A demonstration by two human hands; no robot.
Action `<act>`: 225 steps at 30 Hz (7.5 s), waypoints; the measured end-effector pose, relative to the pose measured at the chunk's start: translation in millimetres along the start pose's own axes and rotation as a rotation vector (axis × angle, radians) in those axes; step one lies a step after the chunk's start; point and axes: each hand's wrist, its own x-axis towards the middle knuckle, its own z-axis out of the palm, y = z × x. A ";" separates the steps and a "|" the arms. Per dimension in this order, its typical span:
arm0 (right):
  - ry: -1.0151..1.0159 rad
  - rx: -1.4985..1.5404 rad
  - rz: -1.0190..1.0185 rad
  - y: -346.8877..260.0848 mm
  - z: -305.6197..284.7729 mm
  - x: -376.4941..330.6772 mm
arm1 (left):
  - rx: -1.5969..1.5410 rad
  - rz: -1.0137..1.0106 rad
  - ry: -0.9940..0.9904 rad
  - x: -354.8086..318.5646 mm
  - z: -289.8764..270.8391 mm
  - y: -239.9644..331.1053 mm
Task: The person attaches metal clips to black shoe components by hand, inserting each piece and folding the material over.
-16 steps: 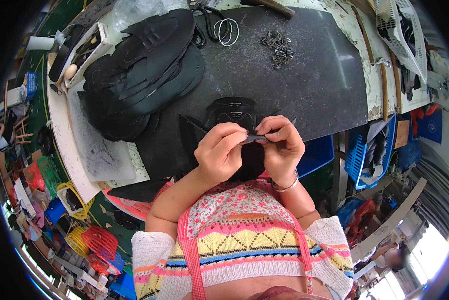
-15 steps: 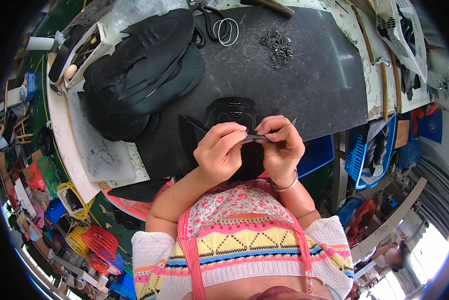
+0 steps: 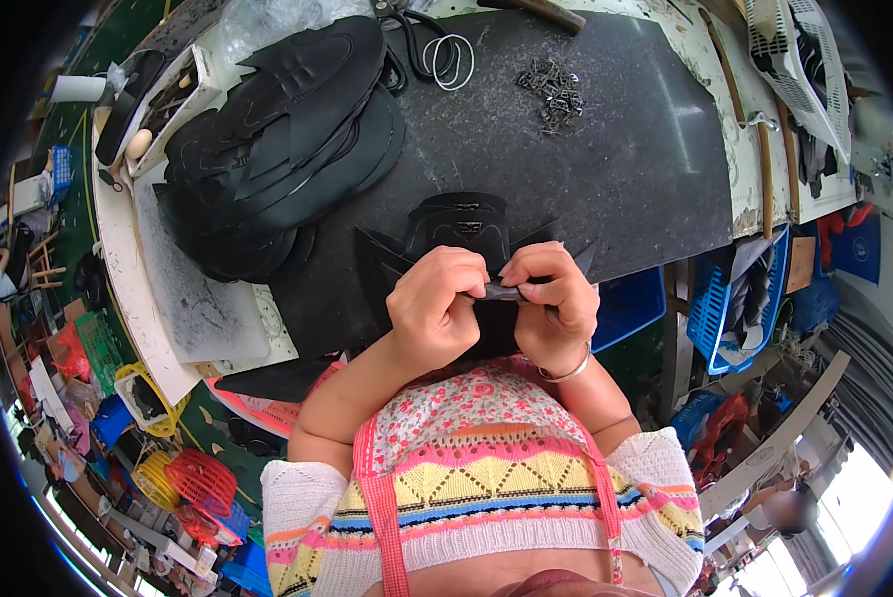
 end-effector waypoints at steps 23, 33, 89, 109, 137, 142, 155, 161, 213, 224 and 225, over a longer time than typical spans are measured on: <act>0.038 0.117 0.395 18.3 5.6 -1.9 | 0.038 -0.312 -0.076 0.4 -2.8 -17.0; -0.141 -0.806 0.012 91.4 -27.5 74.0 | 0.313 -0.258 -0.201 16.2 -9.1 -27.9; -0.031 1.306 0.949 1.4 -6.2 -33.1 | 0.124 0.327 -0.307 -1.3 -5.7 -4.4; 0.139 0.877 0.859 -0.8 -0.7 -34.1 | 0.153 -0.111 -0.234 -13.0 4.3 2.6; 0.080 0.595 0.999 6.6 -14.1 -6.8 | 0.510 -0.030 -0.249 11.8 -8.5 -19.7; 0.114 0.380 0.963 17.9 -1.1 -5.0 | 0.573 -0.084 -0.269 15.8 0.0 -28.5; 0.126 0.363 1.006 21.0 1.3 -1.4 | -0.028 -0.429 -0.159 12.1 8.3 -31.5; 0.171 0.338 1.001 14.9 6.8 -2.3 | -0.286 -0.491 -0.194 12.9 3.1 -29.9; -0.248 0.560 0.910 0.4 -25.1 20.5 | -0.435 -0.555 -0.365 15.4 -20.9 -14.8; -0.160 0.530 0.820 -1.6 -17.5 16.3 | -0.541 -0.698 -0.286 8.2 -19.6 -21.1; -0.159 0.530 0.824 1.3 -18.2 13.4 | -0.570 -0.700 -0.303 8.1 -18.1 -20.1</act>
